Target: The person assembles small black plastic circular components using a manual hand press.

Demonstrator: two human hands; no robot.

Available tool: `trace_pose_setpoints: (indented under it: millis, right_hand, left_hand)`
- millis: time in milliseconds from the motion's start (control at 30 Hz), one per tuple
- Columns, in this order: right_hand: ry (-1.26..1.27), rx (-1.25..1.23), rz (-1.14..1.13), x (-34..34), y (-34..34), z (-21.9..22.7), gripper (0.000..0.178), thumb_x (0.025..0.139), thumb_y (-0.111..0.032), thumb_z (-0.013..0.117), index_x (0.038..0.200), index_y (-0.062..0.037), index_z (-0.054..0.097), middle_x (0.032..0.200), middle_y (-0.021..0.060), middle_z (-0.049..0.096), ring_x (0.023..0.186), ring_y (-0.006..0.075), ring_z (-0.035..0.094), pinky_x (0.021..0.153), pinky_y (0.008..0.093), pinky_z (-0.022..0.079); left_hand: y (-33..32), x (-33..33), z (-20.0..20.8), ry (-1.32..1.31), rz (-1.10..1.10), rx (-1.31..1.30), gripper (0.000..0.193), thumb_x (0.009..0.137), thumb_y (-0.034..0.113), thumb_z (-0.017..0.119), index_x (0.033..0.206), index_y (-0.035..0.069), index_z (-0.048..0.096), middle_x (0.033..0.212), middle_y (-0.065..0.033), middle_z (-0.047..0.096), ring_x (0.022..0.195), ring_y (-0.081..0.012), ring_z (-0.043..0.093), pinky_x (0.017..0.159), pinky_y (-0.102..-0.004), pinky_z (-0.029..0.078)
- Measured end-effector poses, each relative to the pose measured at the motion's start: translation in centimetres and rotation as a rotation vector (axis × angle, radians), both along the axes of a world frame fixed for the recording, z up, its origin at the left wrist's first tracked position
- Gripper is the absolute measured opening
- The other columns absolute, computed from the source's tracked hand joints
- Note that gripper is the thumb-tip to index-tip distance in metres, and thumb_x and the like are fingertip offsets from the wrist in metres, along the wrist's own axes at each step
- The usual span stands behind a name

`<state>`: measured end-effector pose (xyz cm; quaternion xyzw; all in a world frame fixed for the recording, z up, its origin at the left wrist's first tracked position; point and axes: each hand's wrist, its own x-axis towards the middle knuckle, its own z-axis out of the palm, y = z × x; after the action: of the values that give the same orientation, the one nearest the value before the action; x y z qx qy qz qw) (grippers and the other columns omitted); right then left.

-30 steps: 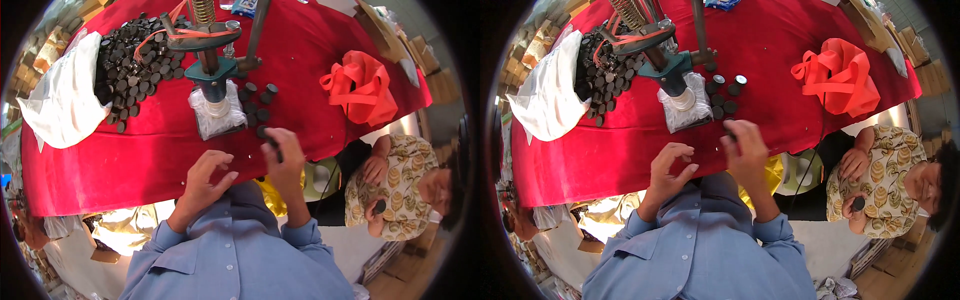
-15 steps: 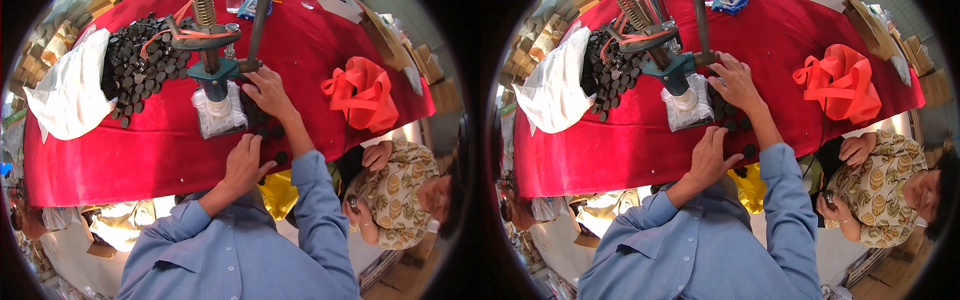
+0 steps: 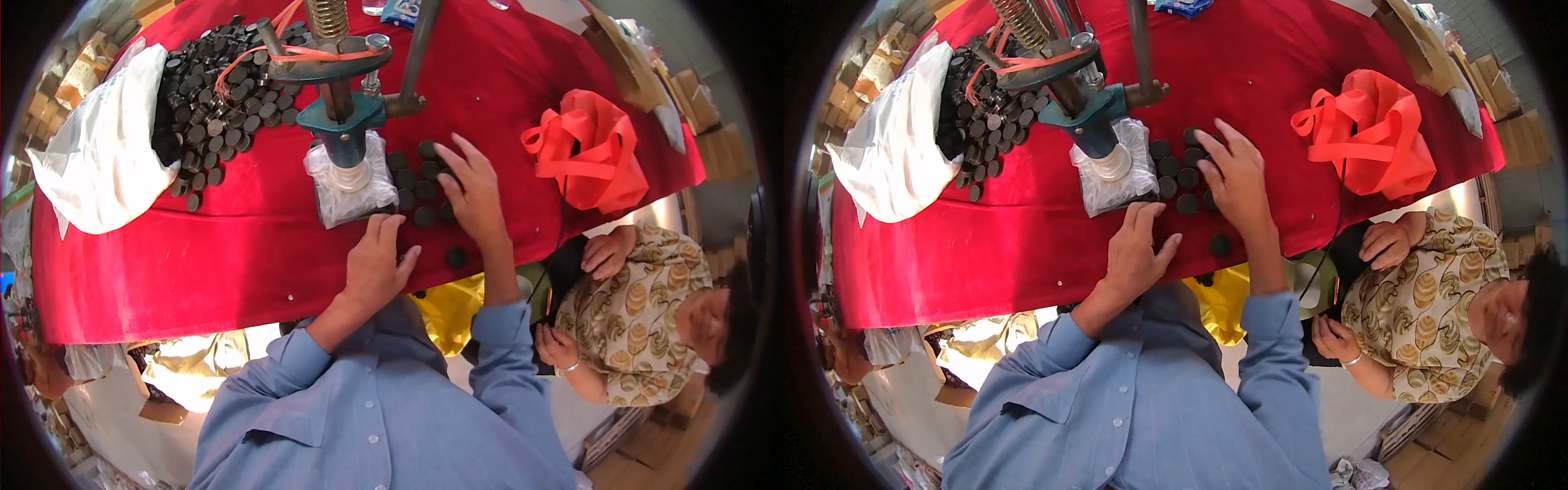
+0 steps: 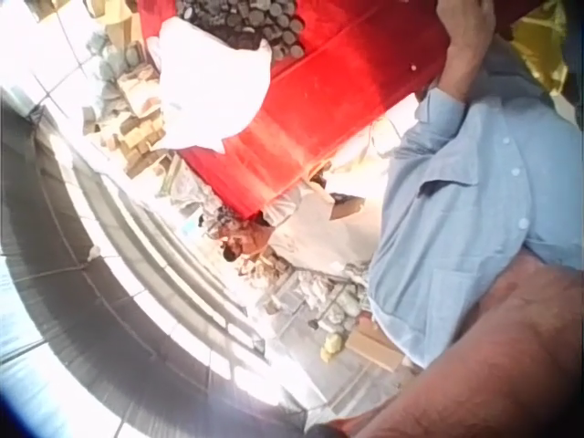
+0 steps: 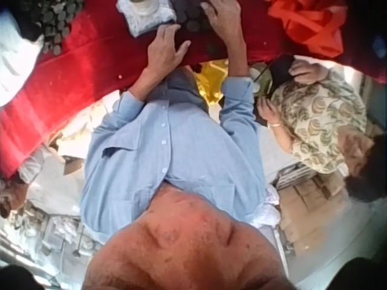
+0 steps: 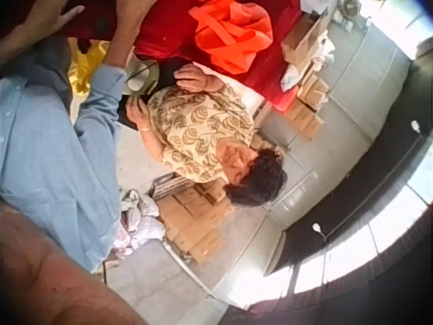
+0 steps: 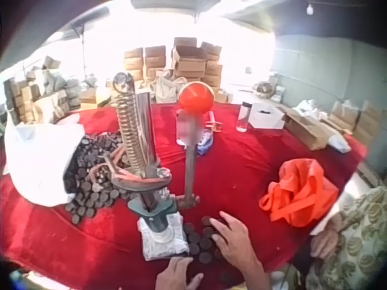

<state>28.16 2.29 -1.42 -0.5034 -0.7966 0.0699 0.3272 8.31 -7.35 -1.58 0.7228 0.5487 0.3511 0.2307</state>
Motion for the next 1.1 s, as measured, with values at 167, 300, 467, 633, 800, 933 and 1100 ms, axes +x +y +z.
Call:
trace_pose_setpoints:
  millis: [167,300,467,633,800,933,1100]
  right_hand:
    - [-0.032,-0.157,-0.080,-1.5,-3.3,2.0,0.046,0.085,-0.018,0.075,0.130,-0.0136,0.066,0.133,0.0121,0.060,0.123,0.0322,0.057,0.100,0.0429,0.045]
    - [-0.217,0.039,0.049,-4.9,-2.1,1.4,0.061,0.088,-0.027,0.072,0.145,-0.0143,0.054,0.157,0.0141,0.041,0.147,0.0291,0.038,0.117,0.0548,0.027]
    - [-0.282,-0.105,0.151,-5.2,-1.1,1.1,0.059,0.090,-0.022,0.068,0.145,-0.0126,0.052,0.157,0.0116,0.044,0.144,0.0269,0.041,0.119,0.0553,0.024]
    - [-0.276,-0.100,0.087,-2.5,-2.5,1.2,0.046,0.090,-0.014,0.068,0.135,-0.0116,0.059,0.147,0.0102,0.054,0.135,0.0288,0.051,0.117,0.0554,0.028]
    - [0.288,-0.035,0.014,-1.3,-0.8,6.3,0.029,0.096,-0.016,0.065,0.122,-0.0028,0.068,0.134,0.0157,0.063,0.124,0.0306,0.061,0.110,0.0500,0.043]
    - [0.970,-0.065,0.074,-2.9,2.9,15.9,0.050,0.107,-0.033,0.053,0.139,0.0040,0.053,0.135,0.0188,0.062,0.124,0.0278,0.063,0.106,0.0411,0.049]
    - [1.003,0.071,0.422,-7.7,8.6,25.0,0.048,0.107,-0.034,0.049,0.137,0.0039,0.052,0.120,0.0207,0.067,0.107,0.0259,0.069,0.087,0.0339,0.054]
  left_hand:
    - [0.0,-0.1,-0.1,-0.030,-0.042,0.070,0.046,0.084,0.012,0.075,0.125,0.003,0.054,0.117,-0.0189,0.058,0.099,-0.0401,0.064,0.076,-0.0450,0.056]
    - [-0.6,-1.5,0.3,-0.113,-0.021,0.004,0.044,0.083,0.009,0.075,0.123,0.003,0.055,0.115,-0.0186,0.059,0.099,-0.0406,0.064,0.076,-0.0450,0.056]
    - [0.3,-8.6,1.9,-0.247,0.162,0.093,0.035,0.080,0.006,0.076,0.112,0.003,0.061,0.106,-0.0167,0.062,0.091,-0.0340,0.064,0.074,-0.0397,0.055]
    - [2.8,-24.3,0.9,0.306,0.709,0.319,0.030,0.085,0.014,0.075,0.113,0.006,0.066,0.109,-0.0170,0.064,0.104,-0.0364,0.059,0.091,-0.0472,0.049]
    - [3.7,-28.1,-0.6,0.395,0.669,0.244,0.037,0.088,0.014,0.074,0.125,0.008,0.070,0.120,-0.0138,0.067,0.104,-0.0355,0.062,0.091,-0.0441,0.051]
    - [4.0,-25.0,-1.0,0.201,0.589,0.290,0.034,0.083,0.013,0.081,0.115,0.004,0.074,0.102,-0.0114,0.073,0.082,-0.0275,0.071,0.073,-0.0371,0.057]
    - [5.7,-14.8,1.7,-0.255,0.429,0.204,0.069,0.073,0.022,0.092,0.131,0.007,0.058,0.095,-0.0095,0.075,0.072,-0.0213,0.070,0.066,-0.0346,0.058]
